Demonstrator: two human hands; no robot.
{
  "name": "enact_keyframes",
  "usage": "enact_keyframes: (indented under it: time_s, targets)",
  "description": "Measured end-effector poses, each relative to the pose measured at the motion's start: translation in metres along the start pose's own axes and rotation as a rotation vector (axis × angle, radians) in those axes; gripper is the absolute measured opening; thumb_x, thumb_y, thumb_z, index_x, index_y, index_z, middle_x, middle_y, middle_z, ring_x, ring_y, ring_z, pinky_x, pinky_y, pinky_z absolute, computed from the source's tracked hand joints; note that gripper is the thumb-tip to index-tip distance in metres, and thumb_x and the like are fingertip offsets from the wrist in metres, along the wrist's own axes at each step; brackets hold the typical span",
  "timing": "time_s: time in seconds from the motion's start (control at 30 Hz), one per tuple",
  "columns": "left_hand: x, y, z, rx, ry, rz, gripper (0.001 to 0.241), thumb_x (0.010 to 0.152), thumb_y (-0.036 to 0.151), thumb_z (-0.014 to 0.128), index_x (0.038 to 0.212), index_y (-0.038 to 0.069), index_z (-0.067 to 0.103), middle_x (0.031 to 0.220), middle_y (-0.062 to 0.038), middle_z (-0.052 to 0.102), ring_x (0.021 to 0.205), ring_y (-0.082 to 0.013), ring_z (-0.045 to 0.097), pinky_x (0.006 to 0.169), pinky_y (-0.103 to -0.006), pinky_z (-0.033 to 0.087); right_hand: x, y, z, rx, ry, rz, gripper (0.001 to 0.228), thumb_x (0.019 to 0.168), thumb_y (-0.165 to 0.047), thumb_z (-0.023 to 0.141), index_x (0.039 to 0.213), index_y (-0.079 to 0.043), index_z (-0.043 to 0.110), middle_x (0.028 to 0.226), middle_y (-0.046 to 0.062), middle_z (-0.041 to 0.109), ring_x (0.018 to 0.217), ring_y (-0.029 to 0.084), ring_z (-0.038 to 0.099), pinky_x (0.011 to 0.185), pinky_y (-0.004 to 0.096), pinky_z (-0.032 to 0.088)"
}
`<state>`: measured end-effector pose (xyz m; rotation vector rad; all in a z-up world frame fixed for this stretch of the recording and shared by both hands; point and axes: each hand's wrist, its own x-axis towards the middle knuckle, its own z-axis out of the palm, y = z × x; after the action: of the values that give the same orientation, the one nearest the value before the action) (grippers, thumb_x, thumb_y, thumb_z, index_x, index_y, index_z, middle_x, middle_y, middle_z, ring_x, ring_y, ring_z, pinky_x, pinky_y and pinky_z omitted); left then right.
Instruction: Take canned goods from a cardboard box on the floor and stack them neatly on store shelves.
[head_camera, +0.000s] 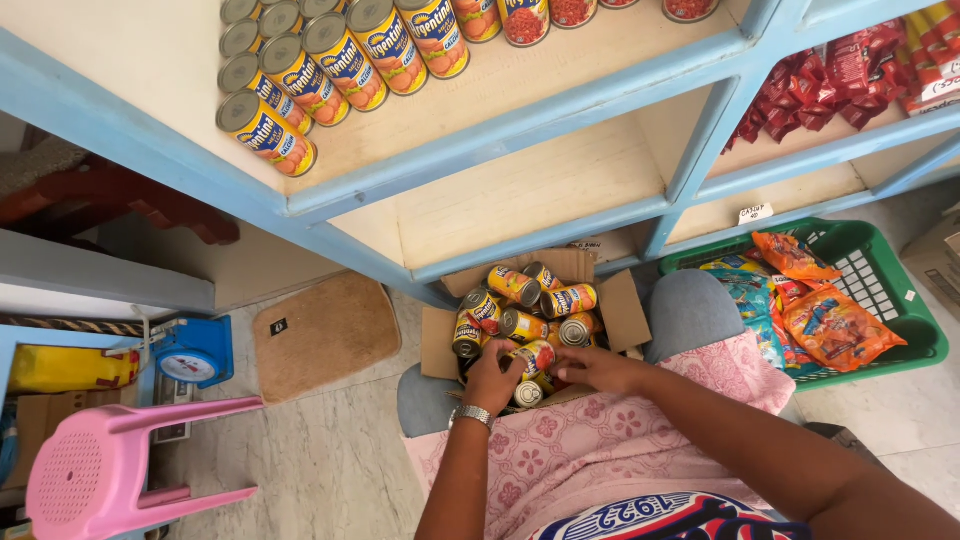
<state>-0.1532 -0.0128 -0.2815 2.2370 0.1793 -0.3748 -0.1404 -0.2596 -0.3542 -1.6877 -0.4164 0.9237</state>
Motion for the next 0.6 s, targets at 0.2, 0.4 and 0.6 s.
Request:
enact_keyframes:
  time_s: [0.2, 0.4, 0.6]
  targets:
    - [-0.012, 0.033, -0.002, -0.182, 0.162, 0.098, 0.053, 0.076, 0.028, 0.088, 0.113, 0.005, 0.059, 0.107, -0.013, 0.069, 0.094, -0.0201, 0.070, 0.080, -0.0343, 0.059, -0.006, -0.003, -0.008, 0.395, 0.193, 0.033, 0.035, 0.102, -0.034, 0.055, 0.127, -0.010, 0.060, 0.112, 0.004, 0.072, 0.100, 0.013, 0.064, 0.088, 0.031, 0.052]
    - [-0.009, 0.010, 0.002, -0.446, 0.056, 0.056, 0.047, 0.074, 0.014, 0.087, 0.110, 0.004, 0.059, 0.105, -0.008, 0.069, 0.088, -0.0131, 0.071, 0.077, -0.0305, 0.062, 0.001, 0.008, -0.005, 0.381, 0.259, 0.043, 0.026, 0.101, -0.035, 0.056, 0.104, -0.010, 0.062, 0.095, 0.004, 0.076, 0.087, 0.013, 0.068, 0.080, 0.030, 0.054]
    - [-0.003, 0.002, 0.012, -0.595, 0.011, 0.026, 0.022, 0.085, 0.005, 0.079, 0.103, 0.002, 0.067, 0.094, -0.008, 0.076, 0.083, -0.0135, 0.074, 0.073, -0.0286, 0.062, 0.002, 0.019, -0.005, 0.379, 0.249, 0.009, 0.023, 0.101, -0.030, 0.062, 0.096, -0.007, 0.061, 0.084, 0.006, 0.073, 0.079, 0.014, 0.068, 0.075, 0.030, 0.055]
